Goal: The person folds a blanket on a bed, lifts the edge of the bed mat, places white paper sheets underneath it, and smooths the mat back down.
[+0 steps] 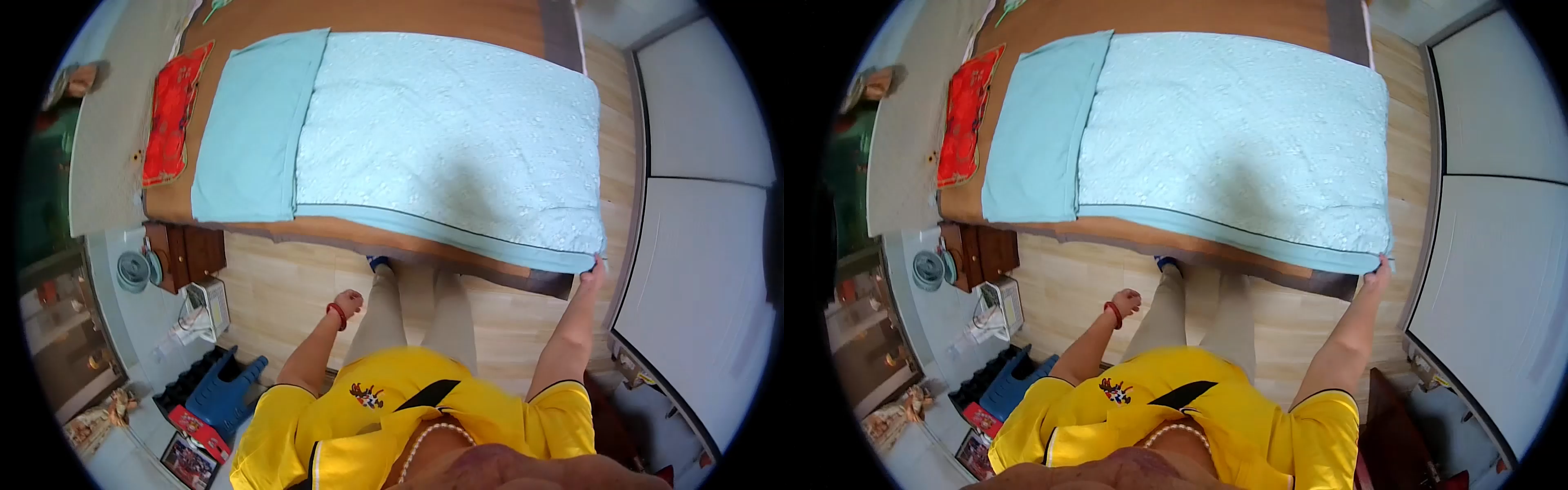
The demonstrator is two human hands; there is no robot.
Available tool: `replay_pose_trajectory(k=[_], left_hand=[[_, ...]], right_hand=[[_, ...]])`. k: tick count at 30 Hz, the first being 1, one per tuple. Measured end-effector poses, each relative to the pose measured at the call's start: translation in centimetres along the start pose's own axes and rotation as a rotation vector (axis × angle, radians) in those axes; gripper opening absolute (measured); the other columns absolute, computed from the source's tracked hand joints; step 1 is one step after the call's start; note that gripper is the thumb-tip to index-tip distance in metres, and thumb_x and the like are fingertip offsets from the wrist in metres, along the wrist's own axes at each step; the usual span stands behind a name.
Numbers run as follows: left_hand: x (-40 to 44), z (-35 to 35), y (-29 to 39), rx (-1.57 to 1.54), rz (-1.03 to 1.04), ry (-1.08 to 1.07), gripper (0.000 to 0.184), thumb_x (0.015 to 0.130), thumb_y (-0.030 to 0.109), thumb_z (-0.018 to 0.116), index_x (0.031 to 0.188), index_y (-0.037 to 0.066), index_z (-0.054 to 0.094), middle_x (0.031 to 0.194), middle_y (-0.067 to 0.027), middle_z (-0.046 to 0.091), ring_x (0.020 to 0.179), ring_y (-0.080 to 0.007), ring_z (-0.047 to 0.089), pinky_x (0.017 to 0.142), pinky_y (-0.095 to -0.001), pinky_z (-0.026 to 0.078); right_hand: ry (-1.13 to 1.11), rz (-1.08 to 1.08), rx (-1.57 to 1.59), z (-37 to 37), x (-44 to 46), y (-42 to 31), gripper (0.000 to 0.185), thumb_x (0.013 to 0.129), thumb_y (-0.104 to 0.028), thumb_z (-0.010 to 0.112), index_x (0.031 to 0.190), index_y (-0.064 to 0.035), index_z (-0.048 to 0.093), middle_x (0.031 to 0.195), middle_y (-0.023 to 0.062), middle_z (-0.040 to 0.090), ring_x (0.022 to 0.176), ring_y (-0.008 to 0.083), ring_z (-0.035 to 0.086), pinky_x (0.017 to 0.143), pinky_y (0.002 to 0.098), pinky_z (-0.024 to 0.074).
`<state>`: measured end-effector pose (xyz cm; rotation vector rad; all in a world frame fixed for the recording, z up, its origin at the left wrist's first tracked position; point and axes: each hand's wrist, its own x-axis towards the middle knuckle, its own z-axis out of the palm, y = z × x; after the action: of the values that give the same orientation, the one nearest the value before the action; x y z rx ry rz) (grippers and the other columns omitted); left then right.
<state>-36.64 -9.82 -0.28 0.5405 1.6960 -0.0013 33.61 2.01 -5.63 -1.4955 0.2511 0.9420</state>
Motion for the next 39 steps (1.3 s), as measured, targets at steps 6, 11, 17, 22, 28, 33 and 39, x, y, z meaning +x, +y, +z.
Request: replay_pose_trajectory(k=[6, 11, 17, 22, 28, 33, 39], left_hand=[[-0.9, -7.2, -6.8, -0.172, -0.095, 0.077, 0.023, 0.076, 0.019, 0.056, 0.094, 0.006, 0.054, 0.078, -0.0046, 0.059, 0.062, -0.0138, 0.057, 0.052, -0.0273, 0.045], [-1.1, -10.4, -11.6, -0.32, -0.107, 0.063, 0.021, 0.078, 0.018, 0.056, 0.094, 0.006, 0.052, 0.077, -0.0051, 0.059, 0.061, -0.0138, 0.057, 0.05, -0.0273, 0.045], [-0.9, -12.5, -17.2, -0.576, -0.122, 0.074, 0.021, 0.079, 0.016, 0.055, 0.096, 0.005, 0.05, 0.076, -0.0061, 0.058, 0.061, -0.0144, 0.057, 0.048, -0.0257, 0.044], [-0.1, -14.0, -19.3, -0.558, -0.177, 0.06, 0.02, 0.08, 0.017, 0.055, 0.096, 0.007, 0.05, 0.076, -0.0061, 0.058, 0.061, -0.015, 0.057, 0.047, -0.0265, 0.044], [1.1, -14.9, -14.0, -0.55, -0.083, 0.078, 0.021, 0.079, 0.019, 0.055, 0.095, 0.005, 0.053, 0.077, -0.0054, 0.059, 0.062, -0.0134, 0.057, 0.049, -0.0253, 0.044], [2.0, -16.2, -6.4, -0.536, 0.083, 0.045, 0.025, 0.079, 0.019, 0.056, 0.099, 0.004, 0.052, 0.08, -0.006, 0.059, 0.067, -0.0134, 0.058, 0.056, -0.0257, 0.046], [3.8, -17.6, -0.9, -0.283, 0.338, 0.177, 0.022, 0.079, 0.015, 0.056, 0.097, 0.003, 0.054, 0.082, -0.0063, 0.06, 0.07, -0.0138, 0.058, 0.062, -0.0261, 0.046]], right_hand=[[-0.3, -0.49, -0.174, 25.6, -20.3, -2.5, 0.034, 0.074, 0.0, 0.053, 0.108, 0.0067, 0.049, 0.101, 0.0149, 0.056, 0.087, 0.0255, 0.057, 0.074, 0.0354, 0.0482], [-0.618, -0.794, -0.952, 41.8, -36.4, 9.1, 0.038, 0.068, -0.017, 0.061, 0.101, 0.0022, 0.057, 0.076, 0.0095, 0.062, 0.068, 0.0172, 0.056, 0.064, 0.0298, 0.0449], [-1.156, -1.063, -1.1, 46.6, -45.8, 32.5, 0.039, 0.071, -0.009, 0.056, 0.11, -0.0078, 0.053, 0.105, 0.0182, 0.055, 0.095, 0.0333, 0.053, 0.084, 0.035, 0.0423], [-1.378, -0.848, -1.455, 41.7, -48.5, 40.3, 0.047, 0.072, -0.006, 0.052, 0.118, -0.0086, 0.045, 0.101, 0.0185, 0.054, 0.093, 0.0346, 0.051, 0.081, 0.0388, 0.0419], [-1.367, -0.571, -1.35, 39.4, -46.7, 40.1, 0.051, 0.072, -0.014, 0.059, 0.121, -0.0081, 0.043, 0.104, 0.0158, 0.054, 0.092, 0.0264, 0.053, 0.08, 0.0344, 0.0432], [-0.878, -0.69, -1.344, 38.3, -39.9, 35.0, 0.033, 0.076, -0.019, 0.056, 0.106, -0.0051, 0.055, 0.093, 0.0138, 0.059, 0.079, 0.0212, 0.056, 0.071, 0.03, 0.0452], [-0.159, -0.595, -1.576, 32.6, -26.4, 26.1, 0.046, 0.069, -0.02, 0.06, 0.107, 0.0019, 0.049, 0.093, 0.0164, 0.057, 0.086, 0.0266, 0.054, 0.078, 0.0338, 0.0426]])
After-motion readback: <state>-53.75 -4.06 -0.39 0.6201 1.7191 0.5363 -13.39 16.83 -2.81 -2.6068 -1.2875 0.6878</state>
